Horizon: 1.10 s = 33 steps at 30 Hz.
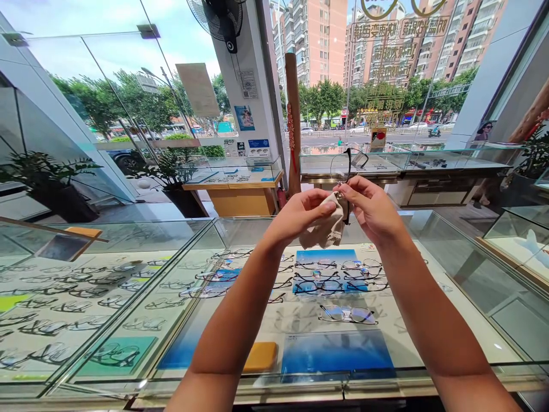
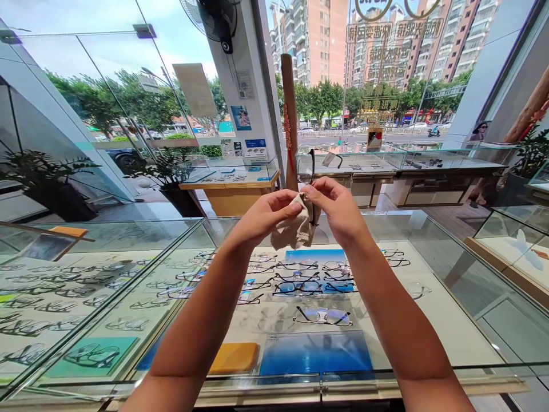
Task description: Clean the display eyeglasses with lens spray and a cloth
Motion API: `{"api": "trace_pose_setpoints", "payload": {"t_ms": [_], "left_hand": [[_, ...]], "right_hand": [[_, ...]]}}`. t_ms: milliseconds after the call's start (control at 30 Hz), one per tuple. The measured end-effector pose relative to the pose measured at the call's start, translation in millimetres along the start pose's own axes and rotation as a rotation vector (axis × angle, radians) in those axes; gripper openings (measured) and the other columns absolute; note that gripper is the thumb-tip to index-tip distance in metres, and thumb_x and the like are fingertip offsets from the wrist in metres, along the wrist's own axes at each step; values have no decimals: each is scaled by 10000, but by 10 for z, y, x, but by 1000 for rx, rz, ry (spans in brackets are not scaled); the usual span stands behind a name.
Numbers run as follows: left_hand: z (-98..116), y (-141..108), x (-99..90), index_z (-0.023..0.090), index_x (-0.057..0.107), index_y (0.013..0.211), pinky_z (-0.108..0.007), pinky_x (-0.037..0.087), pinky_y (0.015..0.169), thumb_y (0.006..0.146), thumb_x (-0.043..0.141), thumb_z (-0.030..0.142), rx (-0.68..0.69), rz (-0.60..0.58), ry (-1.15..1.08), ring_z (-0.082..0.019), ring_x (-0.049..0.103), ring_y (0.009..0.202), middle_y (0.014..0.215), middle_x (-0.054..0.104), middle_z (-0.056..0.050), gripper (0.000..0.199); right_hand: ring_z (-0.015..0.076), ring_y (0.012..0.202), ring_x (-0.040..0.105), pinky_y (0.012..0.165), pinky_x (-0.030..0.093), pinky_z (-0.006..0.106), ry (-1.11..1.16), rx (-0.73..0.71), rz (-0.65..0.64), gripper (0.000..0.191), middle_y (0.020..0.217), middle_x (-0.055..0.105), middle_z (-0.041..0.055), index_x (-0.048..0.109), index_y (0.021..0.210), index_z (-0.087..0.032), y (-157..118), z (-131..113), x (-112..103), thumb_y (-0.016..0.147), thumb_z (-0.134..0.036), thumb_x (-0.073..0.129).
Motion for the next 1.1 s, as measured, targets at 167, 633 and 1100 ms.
{"api": "trace_pose_setpoints", "payload": {"t_ms": [167, 633, 1100], "left_hand": [[-67, 42, -7, 148, 754, 921, -247, 417, 705, 805, 913, 516, 55, 107, 1, -97, 558, 724, 833, 676, -6, 418], [-135, 5, 182, 153, 787, 1023, -259, 469, 719, 747, 958, 487, -5, 29, -77, -131, 616, 737, 861, 721, -31, 466], [-88, -15, 380, 192, 790, 1097, -286, 527, 873, 899, 808, 584, 362, 366, 46, -192, 670, 960, 1102, 761, -61, 439]], "right_hand": [[169, 970, 702, 931, 570, 310, 55, 14, -45, 373, 1011, 784, 10, 700, 817, -253, 11, 24, 4, 719, -459, 995], [151, 879, 688, 806, 602, 281, 186, 56, -4, 472, 1042, 774, -2, 651, 862, -253, 51, 170, 38, 663, -492, 1005], [189, 1016, 706, 1004, 568, 373, 191, -118, 54, 334, 1089, 762, 2, 619, 892, -278, -124, 175, 335, 850, -524, 842]]}}
Point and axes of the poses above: each hand's wrist, its own y-axis towards the middle knuckle, its own x-axis out of the palm, z = x × y, the point moved 3 cm from there along y, towards the middle knuckle
